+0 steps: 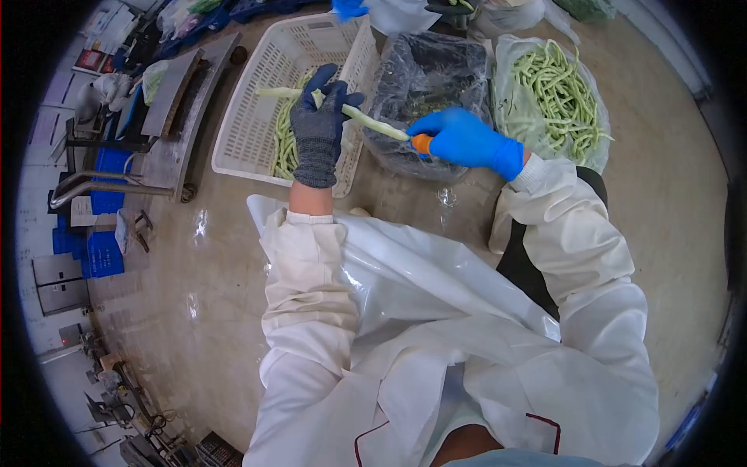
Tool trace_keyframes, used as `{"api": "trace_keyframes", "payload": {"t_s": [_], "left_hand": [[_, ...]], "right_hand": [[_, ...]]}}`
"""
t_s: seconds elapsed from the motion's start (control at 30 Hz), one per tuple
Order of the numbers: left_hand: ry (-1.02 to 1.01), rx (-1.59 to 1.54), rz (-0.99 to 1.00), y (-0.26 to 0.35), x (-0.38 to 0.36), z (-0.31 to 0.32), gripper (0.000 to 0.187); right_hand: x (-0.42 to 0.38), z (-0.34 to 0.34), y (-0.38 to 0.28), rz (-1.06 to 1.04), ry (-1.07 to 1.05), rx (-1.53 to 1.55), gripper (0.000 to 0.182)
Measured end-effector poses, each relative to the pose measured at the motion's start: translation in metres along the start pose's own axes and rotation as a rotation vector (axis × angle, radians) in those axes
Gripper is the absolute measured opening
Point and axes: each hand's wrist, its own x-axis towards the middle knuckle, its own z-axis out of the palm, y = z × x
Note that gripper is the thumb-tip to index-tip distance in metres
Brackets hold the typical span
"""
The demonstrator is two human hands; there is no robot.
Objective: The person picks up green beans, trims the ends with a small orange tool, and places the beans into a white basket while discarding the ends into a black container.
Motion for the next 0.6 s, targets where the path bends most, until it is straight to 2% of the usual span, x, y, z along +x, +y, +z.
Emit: {"api": "trace_keyframes", "payload": {"t_s": [0.03,0.13,0.27,0.33,0.4,0.43,0.5,0.53,0.57,0.6], "left_hand": [[-0.006,-0.001,-0.010,-0.002,0.000,0.001,0.036],[-0.018,0.040,-0.028,0.000,-0.001,0.002,0.037],[-0.114,0.185,-0.087,-0.002,-0.001,0.002,0.039],[-0.269,0.272,-0.059,-0.011,0.000,0.000,0.038],[-0.384,0.348,0.005,-0.011,-0.004,0.004,0.036],[-0.450,0.370,-0.032,-0.007,-0.009,0.003,0.035],[-0.579,0.411,-0.098,-0.001,-0.013,0.000,0.034],[-0.578,0.417,-0.195,-0.011,-0.014,-0.006,0.031],[-0.609,0.370,-0.211,-0.003,-0.018,-0.002,0.031],[-0.639,0.323,-0.227,0.009,-0.026,0.005,0.031]], "right_hand": [[-0.001,0.003,-0.002,-0.023,0.030,-0.043,0.023],[-0.001,0.022,0.006,-0.264,0.182,-0.375,0.016],[-0.004,0.032,0.000,-0.484,0.062,-0.575,0.012],[-0.007,0.041,-0.003,-0.619,0.049,-0.597,0.012],[-0.002,0.034,0.002,-0.520,0.146,-0.654,0.012],[0.001,0.026,0.003,-0.467,0.193,-0.683,0.012],[0.007,-0.015,0.008,-0.369,0.435,-0.710,0.008],[0.008,-0.032,0.018,-0.288,0.602,-0.656,0.010],[0.008,-0.049,0.029,-0.206,0.768,-0.596,0.013],[0.009,-0.065,0.043,-0.177,0.819,-0.540,0.015]]}}
